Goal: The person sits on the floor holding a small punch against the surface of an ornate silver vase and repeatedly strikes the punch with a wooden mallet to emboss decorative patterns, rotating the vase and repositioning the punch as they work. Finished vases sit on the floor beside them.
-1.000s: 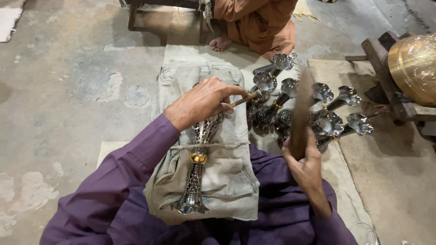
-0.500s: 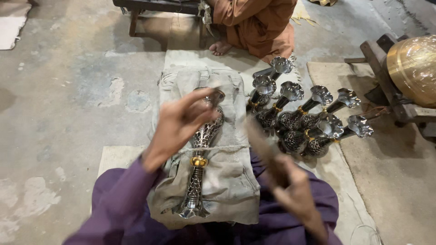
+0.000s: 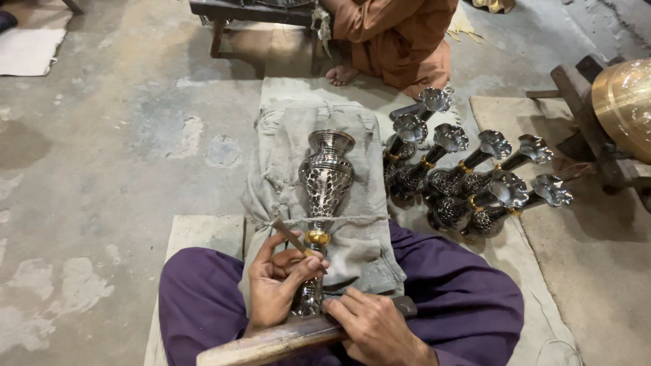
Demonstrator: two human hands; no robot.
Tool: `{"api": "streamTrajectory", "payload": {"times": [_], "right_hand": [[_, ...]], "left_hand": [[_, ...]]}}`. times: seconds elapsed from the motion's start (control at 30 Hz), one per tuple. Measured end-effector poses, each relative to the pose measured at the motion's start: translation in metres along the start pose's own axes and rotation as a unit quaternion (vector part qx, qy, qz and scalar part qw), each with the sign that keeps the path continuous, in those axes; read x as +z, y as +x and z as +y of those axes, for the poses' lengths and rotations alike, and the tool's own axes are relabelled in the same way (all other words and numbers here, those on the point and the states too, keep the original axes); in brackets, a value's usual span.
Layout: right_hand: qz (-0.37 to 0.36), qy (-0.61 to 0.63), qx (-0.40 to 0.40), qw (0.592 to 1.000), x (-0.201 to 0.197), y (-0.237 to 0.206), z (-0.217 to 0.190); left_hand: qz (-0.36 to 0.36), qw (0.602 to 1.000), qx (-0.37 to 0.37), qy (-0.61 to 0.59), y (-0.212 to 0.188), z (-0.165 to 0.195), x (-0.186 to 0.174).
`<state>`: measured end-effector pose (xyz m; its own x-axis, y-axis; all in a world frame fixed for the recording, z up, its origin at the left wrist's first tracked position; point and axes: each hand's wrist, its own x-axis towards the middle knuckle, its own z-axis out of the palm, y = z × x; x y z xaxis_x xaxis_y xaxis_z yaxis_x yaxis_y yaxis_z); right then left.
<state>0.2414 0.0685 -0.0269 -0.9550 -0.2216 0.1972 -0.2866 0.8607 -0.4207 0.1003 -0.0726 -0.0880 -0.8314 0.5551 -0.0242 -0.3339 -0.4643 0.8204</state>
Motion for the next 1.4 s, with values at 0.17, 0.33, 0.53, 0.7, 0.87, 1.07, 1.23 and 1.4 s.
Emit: {"api": "streamTrajectory", "payload": {"times": [0.17,0.33,0.53,0.7,0.87,1.07,1.23,1.4], "right_hand": [[-0.004,-0.009,-0.002,1.0,-0.001,0.005,-0.005],[0.004,-0.079,-0.068,0.994,-0.008,0.017,-0.019],[0.037,0.004,-0.036,0.999,-0.026,0.023,-0.019],[0.127,0.244,0.09,0.957,-0.049,-0.013,0.023],[0.309,0.422,0.151,0.839,-0.023,-0.032,0.062],[0.199,0.508,0.308,0.779,-0.005,-0.033,0.096],[0.262,0.292,0.325,0.86,-0.051,-0.034,0.117],[0.284,0.177,0.263,0.905,-0.1,-0.019,0.13]], "left_hand": [[-0.003,0.998,0.059,0.014,0.001,-0.012,-0.008],[0.017,0.998,0.065,0.005,0.003,-0.024,-0.013],[-0.005,0.993,0.054,0.106,0.005,-0.003,-0.006],[-0.036,0.913,0.166,0.37,0.042,0.056,-0.012],[-0.134,0.892,0.209,0.378,0.121,0.091,0.008],[-0.246,0.882,0.201,0.35,0.174,0.093,0.045],[-0.295,0.871,0.147,0.365,0.186,0.095,0.052],[-0.3,0.856,0.162,0.388,0.187,0.095,0.052]]}}
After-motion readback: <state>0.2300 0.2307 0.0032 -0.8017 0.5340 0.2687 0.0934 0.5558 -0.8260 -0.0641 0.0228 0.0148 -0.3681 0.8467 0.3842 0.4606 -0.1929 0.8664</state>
